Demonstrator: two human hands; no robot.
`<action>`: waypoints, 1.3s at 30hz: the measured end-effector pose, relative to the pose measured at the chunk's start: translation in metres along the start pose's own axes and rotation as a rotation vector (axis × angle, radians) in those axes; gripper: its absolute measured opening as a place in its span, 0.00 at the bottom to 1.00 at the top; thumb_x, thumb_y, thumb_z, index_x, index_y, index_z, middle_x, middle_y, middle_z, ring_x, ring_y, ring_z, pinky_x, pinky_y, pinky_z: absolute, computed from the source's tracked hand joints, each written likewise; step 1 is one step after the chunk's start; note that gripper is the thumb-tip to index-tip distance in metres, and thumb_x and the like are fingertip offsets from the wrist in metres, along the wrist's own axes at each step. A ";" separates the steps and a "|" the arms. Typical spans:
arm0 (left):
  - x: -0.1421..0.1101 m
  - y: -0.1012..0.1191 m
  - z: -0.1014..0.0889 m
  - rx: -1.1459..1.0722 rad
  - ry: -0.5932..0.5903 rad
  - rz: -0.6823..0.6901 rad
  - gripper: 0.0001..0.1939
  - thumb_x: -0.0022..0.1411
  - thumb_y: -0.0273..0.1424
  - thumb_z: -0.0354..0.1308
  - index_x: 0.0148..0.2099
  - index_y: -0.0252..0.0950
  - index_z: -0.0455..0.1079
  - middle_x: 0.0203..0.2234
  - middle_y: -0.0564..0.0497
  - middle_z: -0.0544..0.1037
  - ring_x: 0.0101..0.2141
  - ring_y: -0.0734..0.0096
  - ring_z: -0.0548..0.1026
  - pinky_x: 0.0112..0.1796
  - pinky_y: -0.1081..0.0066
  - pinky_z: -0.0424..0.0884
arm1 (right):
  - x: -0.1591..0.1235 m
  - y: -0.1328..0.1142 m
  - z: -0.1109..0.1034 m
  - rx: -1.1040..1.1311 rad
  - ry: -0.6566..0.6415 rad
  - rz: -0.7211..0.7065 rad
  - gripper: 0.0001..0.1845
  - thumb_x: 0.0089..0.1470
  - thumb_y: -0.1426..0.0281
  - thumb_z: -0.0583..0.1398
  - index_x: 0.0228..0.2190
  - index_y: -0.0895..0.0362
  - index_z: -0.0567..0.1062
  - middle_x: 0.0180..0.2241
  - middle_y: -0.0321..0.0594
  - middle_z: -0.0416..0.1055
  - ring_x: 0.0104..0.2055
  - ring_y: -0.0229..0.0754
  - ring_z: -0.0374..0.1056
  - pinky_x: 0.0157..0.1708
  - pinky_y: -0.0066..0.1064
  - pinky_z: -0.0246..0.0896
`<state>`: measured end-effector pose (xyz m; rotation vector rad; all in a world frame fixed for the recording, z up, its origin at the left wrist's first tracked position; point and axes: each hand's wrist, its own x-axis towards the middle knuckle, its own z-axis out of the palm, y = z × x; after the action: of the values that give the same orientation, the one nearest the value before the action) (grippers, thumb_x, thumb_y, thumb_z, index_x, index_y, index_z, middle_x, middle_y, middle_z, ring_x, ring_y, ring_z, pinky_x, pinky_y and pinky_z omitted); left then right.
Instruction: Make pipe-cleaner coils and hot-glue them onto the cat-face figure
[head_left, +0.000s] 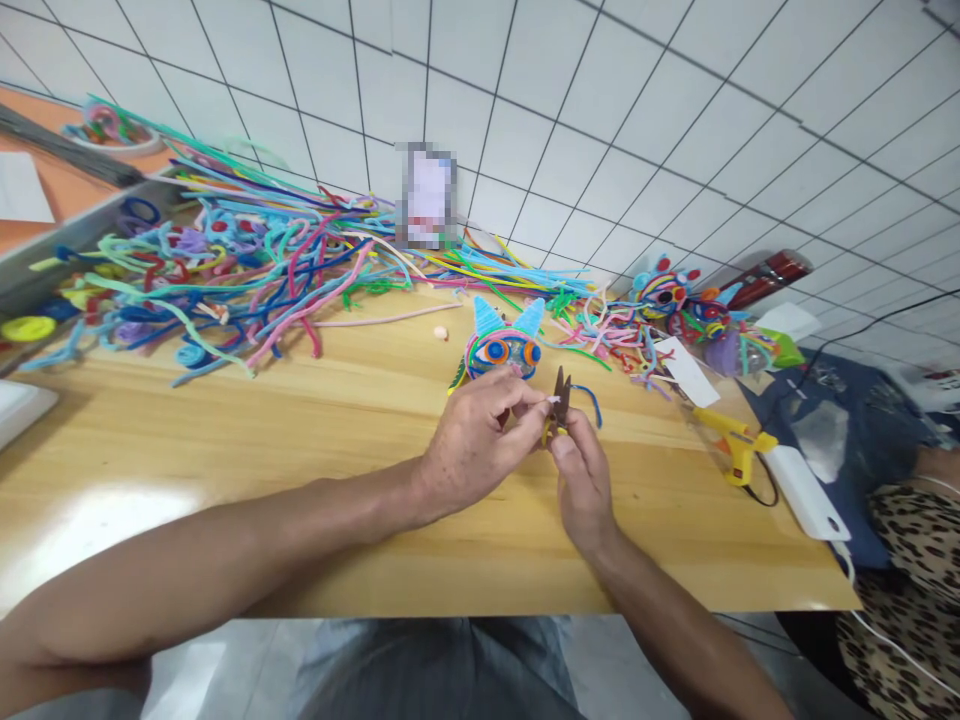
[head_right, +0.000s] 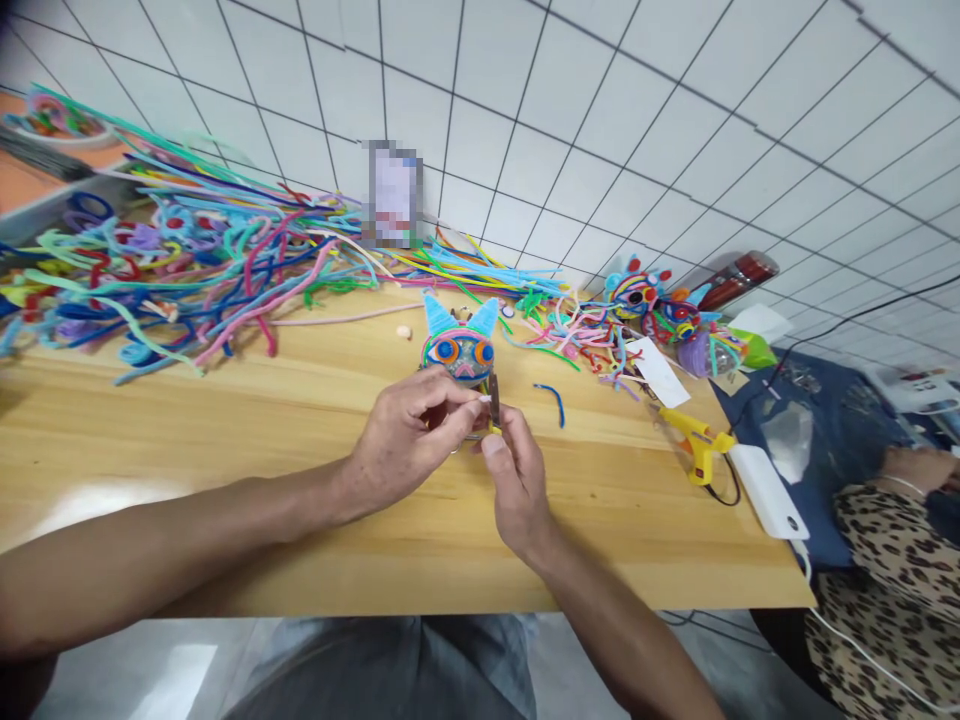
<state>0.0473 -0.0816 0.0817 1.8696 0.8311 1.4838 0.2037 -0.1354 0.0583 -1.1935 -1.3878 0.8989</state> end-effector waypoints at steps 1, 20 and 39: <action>0.000 -0.001 0.000 0.010 -0.002 0.002 0.09 0.68 0.24 0.61 0.34 0.37 0.76 0.24 0.54 0.78 0.27 0.74 0.73 0.33 0.71 0.69 | 0.000 0.000 0.000 -0.008 0.003 -0.001 0.18 0.68 0.55 0.57 0.53 0.46 0.77 0.48 0.39 0.77 0.53 0.50 0.72 0.57 0.45 0.69; 0.001 -0.010 -0.004 0.226 -0.066 0.138 0.09 0.70 0.24 0.56 0.36 0.36 0.76 0.28 0.51 0.79 0.31 0.73 0.76 0.33 0.74 0.69 | -0.003 0.007 0.002 0.095 -0.003 0.075 0.18 0.69 0.56 0.58 0.55 0.45 0.77 0.54 0.40 0.76 0.56 0.50 0.72 0.57 0.44 0.70; 0.000 -0.011 -0.008 0.369 -0.174 0.171 0.11 0.72 0.27 0.54 0.37 0.35 0.74 0.30 0.49 0.79 0.32 0.69 0.77 0.33 0.71 0.69 | -0.002 0.009 0.003 0.074 0.002 0.105 0.20 0.68 0.53 0.58 0.54 0.47 0.77 0.54 0.41 0.76 0.55 0.50 0.73 0.56 0.43 0.70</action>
<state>0.0384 -0.0738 0.0744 2.3564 0.9289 1.3055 0.2020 -0.1352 0.0482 -1.2192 -1.2890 1.0136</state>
